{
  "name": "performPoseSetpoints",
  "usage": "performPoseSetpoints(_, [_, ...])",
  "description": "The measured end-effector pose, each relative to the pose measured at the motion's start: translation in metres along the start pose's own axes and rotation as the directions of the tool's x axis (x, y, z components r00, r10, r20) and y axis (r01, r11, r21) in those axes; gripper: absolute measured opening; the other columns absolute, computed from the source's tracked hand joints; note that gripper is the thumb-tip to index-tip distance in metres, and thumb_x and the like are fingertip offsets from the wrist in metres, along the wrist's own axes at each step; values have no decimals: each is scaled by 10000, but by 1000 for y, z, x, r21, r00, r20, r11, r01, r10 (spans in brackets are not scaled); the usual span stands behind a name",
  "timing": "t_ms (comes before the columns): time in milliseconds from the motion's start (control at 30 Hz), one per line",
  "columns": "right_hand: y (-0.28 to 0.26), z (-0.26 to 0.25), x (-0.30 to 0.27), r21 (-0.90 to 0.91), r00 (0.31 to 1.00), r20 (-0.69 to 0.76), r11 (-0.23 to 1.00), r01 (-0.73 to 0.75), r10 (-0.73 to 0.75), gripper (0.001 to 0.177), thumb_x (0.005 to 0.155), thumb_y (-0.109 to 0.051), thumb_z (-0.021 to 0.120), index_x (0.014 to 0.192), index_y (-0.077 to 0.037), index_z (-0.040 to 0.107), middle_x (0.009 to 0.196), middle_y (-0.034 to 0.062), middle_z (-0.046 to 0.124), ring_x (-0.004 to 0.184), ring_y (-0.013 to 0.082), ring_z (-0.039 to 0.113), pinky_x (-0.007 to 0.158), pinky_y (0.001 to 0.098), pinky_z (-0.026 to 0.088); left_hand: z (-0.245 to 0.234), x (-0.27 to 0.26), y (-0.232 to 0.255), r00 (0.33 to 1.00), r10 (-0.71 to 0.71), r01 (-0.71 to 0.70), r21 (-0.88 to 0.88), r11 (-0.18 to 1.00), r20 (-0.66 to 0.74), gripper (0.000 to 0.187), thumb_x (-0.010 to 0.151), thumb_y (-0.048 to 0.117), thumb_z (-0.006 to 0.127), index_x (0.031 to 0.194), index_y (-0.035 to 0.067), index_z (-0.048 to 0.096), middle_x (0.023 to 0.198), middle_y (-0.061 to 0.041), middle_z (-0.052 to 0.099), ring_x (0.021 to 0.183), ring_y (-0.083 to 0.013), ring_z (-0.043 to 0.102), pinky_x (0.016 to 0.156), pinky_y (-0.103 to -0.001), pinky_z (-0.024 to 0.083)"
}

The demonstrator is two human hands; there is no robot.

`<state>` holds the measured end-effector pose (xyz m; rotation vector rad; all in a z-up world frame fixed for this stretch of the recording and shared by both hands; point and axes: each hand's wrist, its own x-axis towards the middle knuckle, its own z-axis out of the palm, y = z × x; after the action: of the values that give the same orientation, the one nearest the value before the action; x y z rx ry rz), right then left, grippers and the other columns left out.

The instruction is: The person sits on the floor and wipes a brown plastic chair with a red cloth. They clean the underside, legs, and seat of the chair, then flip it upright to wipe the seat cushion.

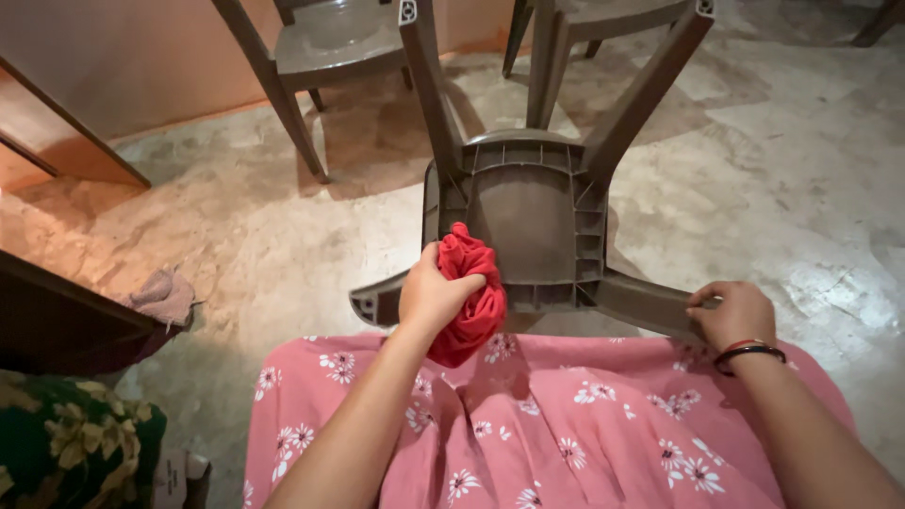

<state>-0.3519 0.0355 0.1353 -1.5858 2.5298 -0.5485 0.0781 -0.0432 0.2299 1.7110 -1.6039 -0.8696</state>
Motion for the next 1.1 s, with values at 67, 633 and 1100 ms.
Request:
performPoseSetpoints(67, [16,1,12,-21,999,9,999,-35,36,198,715,-204,887,908,-184,849,998,134,784,930,331,743,895,429,588,2,2,7,999,-9,11,-56,998,37,784,603,400,825,1297,107,608,1176,-128,749,1077,-298,719,931,-393,543])
performPoseSetpoints(633, [13,-36,19,-314,974,-73,922,-226,214,365,732,-280,876,1088,-272,800,1234,83,673,1225,432,521,951,554,454,37,4,-15,975,-64,115,-237,965,214,686,647,294,834,1263,73,628,1121,-96,762,1004,-219,736,900,-339,568])
performPoseSetpoints(1100, [-177,45,-51,598,763,507,801,26,-402,536,820,-414,815,1221,-76,706,1129,100,756,996,176,718,857,332,588,0,-2,-26,911,-396,229,-660,715,-113,532,766,251,751,1240,76,587,1148,-107,704,1024,-230,680,895,-353,545])
